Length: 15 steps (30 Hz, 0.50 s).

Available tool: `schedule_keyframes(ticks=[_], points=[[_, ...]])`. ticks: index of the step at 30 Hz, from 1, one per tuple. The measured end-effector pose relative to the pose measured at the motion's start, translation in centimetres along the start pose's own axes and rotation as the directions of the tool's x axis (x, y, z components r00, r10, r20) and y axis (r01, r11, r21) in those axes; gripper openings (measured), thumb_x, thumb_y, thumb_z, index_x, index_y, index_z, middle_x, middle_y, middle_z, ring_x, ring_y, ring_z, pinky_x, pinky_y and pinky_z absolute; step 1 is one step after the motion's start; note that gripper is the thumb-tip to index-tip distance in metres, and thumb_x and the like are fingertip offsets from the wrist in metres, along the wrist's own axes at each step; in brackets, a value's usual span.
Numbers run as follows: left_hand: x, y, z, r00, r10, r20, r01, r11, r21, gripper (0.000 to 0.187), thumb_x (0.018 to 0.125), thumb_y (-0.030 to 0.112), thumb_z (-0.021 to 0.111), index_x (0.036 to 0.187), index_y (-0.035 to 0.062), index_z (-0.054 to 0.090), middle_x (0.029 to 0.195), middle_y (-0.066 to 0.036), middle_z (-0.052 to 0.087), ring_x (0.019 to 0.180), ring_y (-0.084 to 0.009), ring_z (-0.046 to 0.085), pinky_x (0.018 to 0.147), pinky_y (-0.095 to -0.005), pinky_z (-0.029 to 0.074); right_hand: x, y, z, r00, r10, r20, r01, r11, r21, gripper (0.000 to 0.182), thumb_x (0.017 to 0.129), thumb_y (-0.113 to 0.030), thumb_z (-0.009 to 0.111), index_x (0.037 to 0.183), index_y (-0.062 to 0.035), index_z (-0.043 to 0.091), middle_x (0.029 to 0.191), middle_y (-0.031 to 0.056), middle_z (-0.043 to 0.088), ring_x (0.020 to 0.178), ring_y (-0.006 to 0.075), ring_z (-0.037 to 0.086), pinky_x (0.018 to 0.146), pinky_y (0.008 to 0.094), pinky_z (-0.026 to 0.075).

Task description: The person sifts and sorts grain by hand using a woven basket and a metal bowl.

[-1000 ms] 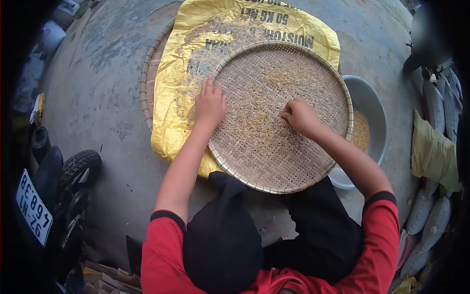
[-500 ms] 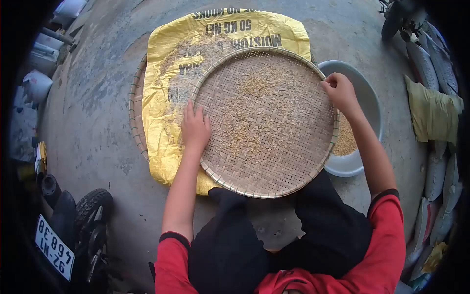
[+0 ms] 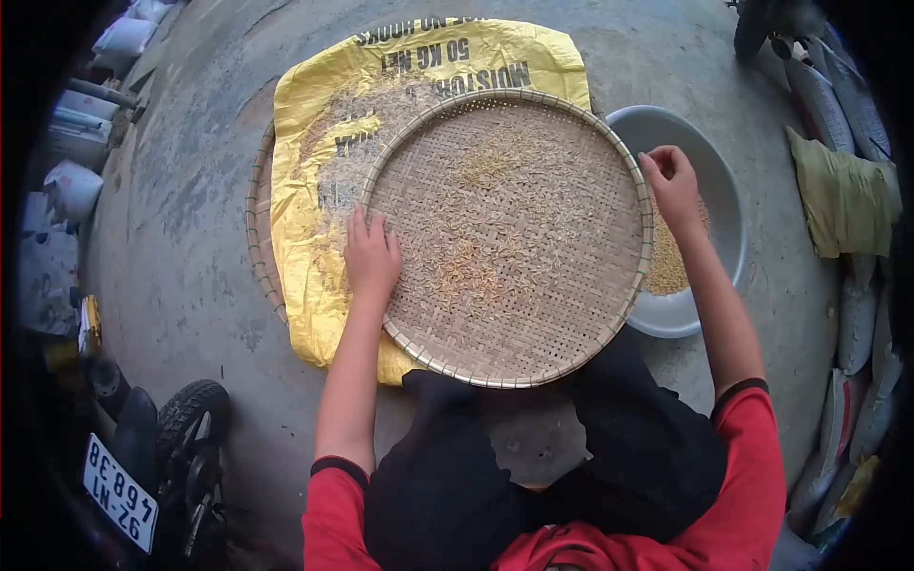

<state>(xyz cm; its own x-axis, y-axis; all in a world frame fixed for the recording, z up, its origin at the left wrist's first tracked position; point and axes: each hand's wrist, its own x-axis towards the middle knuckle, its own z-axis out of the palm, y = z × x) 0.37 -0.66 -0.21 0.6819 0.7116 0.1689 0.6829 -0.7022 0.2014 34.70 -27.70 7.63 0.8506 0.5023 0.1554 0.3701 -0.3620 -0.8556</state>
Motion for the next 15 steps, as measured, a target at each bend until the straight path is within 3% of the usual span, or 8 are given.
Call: schedule_keyframes(ticks=[3, 6, 12, 15], points=[[-0.1, 0.1, -0.2, 1.0, 0.002, -0.006, -0.002, 1.0, -0.011, 0.037, 0.085, 0.021, 0.054, 0.118, 0.0033, 0.053, 0.14, -0.022, 0.033, 0.126, -0.0381, 0.036, 0.101, -0.0447, 0.035, -2.6, -6.4, 4.6, 0.93, -0.115, 0.35, 0.118, 0.993, 0.015, 0.017, 0.082, -0.016, 0.067, 0.088, -0.003, 0.057, 0.071, 0.0005, 0.053, 0.064, 0.0091, 0.049, 0.061, 0.0251, 0.042], [-0.1, 0.1, -0.1, 1.0, -0.016, 0.008, 0.016, 1.0, -0.006, 0.037, 0.085, 0.021, 0.053, 0.118, 0.0034, 0.053, 0.141, -0.021, 0.032, 0.126, -0.0382, 0.036, 0.101, -0.0446, 0.034, -4.5, -6.7, 9.4, 0.731, -0.257, 0.632, 0.34, 0.941, -0.009, 0.015, 0.08, -0.013, 0.066, 0.091, -0.0053, 0.059, 0.083, 0.0072, 0.056, 0.079, 0.0209, 0.057, 0.07, 0.033, 0.047], [-0.1, 0.1, -0.3, 1.0, -0.003, 0.001, 0.003, 1.0, -0.012, 0.037, 0.086, 0.022, 0.053, 0.118, 0.0038, 0.054, 0.141, -0.021, 0.033, 0.127, -0.0373, 0.035, 0.1, -0.0457, 0.036, -5.2, -6.2, 12.9, 0.589, -0.129, 0.798, 0.433, 0.884, -0.177, 0.016, 0.081, -0.018, 0.062, 0.095, -0.0096, 0.059, 0.098, 0.0064, 0.056, 0.092, 0.026, 0.058, 0.077, 0.0369, 0.047], [-0.1, -0.1, -0.2, 1.0, 0.0, -0.013, 0.0, 0.999, -0.036, 0.037, 0.086, 0.022, 0.053, 0.118, 0.0034, 0.053, 0.141, -0.021, 0.033, 0.128, -0.0373, 0.035, 0.101, -0.0454, 0.035, -5.1, -6.6, 12.9, 0.602, -0.059, 0.796, 0.395, 0.889, -0.232, 0.016, 0.081, -0.019, 0.063, 0.093, -0.0094, 0.059, 0.097, 0.0069, 0.056, 0.092, 0.0258, 0.057, 0.076, 0.0367, 0.047]])
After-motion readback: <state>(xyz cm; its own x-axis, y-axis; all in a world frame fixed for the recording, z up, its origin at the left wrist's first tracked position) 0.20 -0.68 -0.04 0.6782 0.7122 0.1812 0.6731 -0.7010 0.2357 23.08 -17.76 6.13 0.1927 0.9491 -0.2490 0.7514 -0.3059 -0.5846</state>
